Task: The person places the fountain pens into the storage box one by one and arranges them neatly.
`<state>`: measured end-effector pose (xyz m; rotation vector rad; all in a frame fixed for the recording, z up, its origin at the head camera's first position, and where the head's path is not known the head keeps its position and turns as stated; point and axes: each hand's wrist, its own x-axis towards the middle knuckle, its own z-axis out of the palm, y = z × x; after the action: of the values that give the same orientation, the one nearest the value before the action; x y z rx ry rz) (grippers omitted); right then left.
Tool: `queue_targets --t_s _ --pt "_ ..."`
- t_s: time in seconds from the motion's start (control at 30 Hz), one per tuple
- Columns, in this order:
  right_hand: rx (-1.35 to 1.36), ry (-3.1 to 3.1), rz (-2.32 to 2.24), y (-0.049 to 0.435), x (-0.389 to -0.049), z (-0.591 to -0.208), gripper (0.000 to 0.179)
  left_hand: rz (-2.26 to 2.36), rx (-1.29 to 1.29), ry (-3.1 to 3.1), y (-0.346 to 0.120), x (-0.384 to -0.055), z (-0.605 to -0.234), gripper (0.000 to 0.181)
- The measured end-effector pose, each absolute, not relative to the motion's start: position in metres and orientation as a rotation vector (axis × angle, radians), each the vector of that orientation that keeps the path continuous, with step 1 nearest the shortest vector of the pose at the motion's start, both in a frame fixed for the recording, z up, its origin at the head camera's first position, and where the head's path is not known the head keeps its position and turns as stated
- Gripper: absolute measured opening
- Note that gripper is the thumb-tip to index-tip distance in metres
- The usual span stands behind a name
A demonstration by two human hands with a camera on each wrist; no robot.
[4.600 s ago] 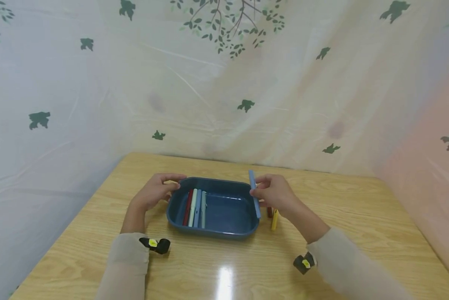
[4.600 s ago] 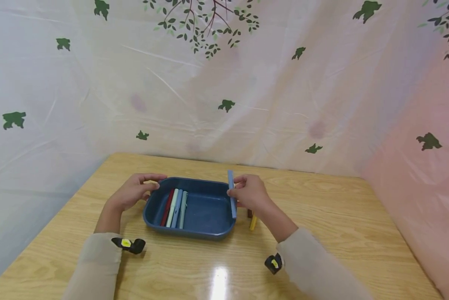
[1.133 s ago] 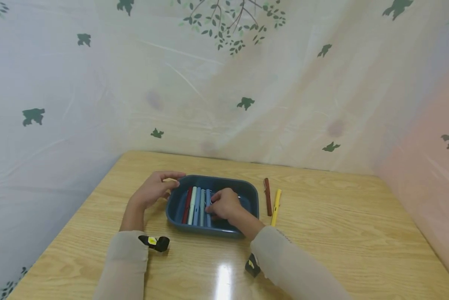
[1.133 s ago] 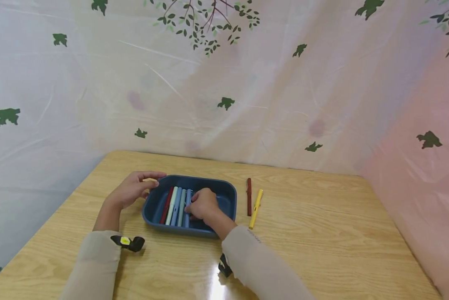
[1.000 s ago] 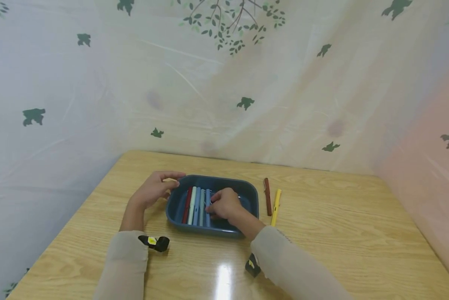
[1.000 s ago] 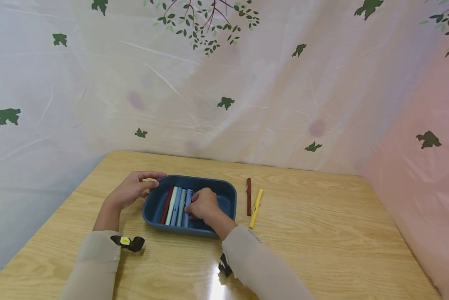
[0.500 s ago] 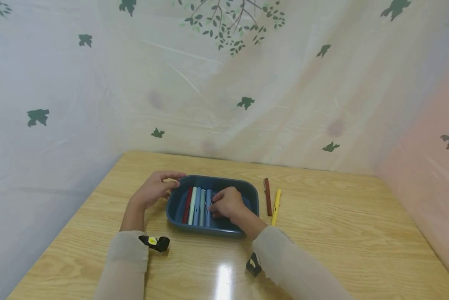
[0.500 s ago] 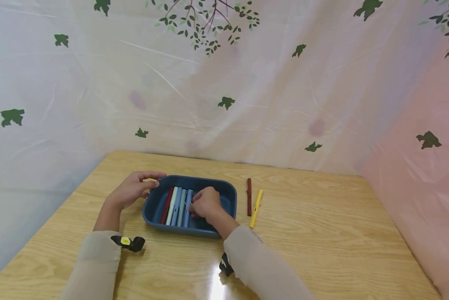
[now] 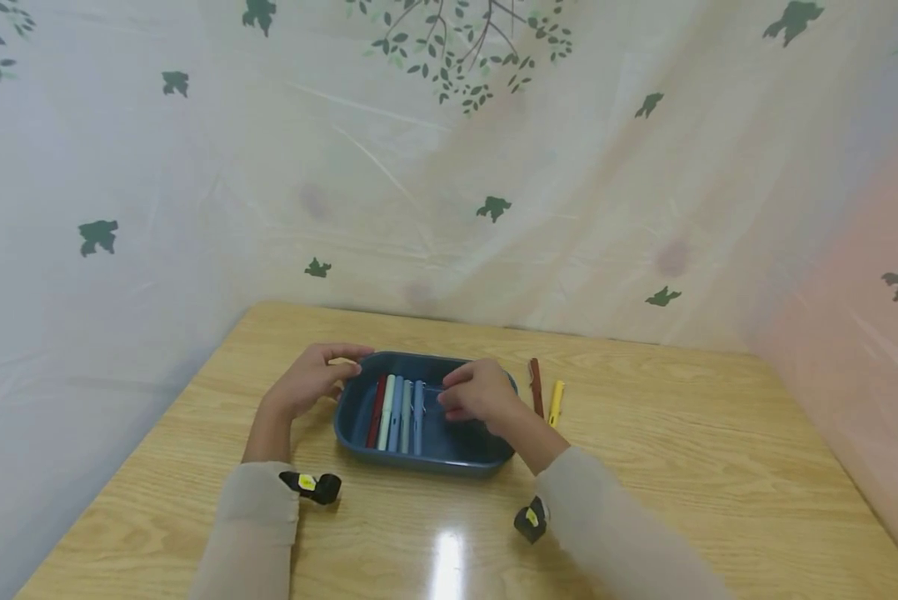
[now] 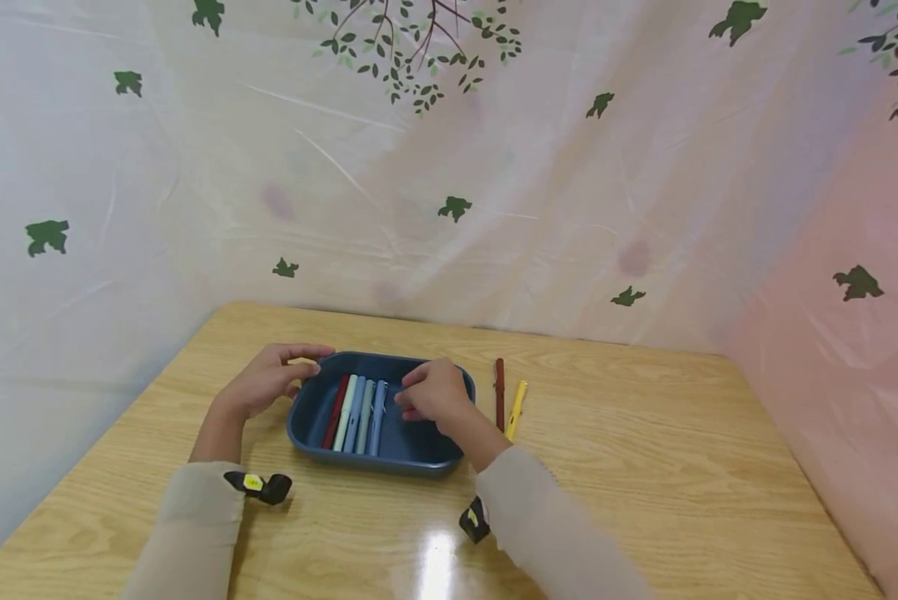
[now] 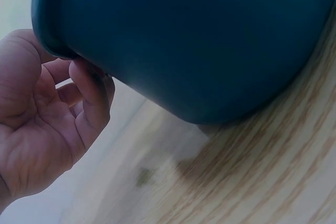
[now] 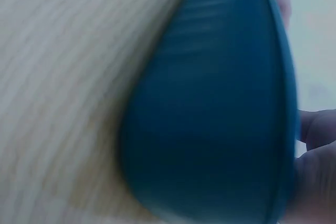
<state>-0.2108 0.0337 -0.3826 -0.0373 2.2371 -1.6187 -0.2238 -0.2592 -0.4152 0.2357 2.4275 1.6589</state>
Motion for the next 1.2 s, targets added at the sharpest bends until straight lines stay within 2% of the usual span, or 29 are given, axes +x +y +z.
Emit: queue_targets --t_s 0.73,1.2 --pt "-0.154 2.330 -1.515 0.092 -0.209 -0.356 0.029 1.653 0.248 2.431 -0.258 -0.222 -0.417 0.036" --pt "-0.090 2.416 -1.477 0.124 -0.207 -0.355 0.037 1.657 0.260 2.430 -0.260 -0.224 -0.419 0.036"
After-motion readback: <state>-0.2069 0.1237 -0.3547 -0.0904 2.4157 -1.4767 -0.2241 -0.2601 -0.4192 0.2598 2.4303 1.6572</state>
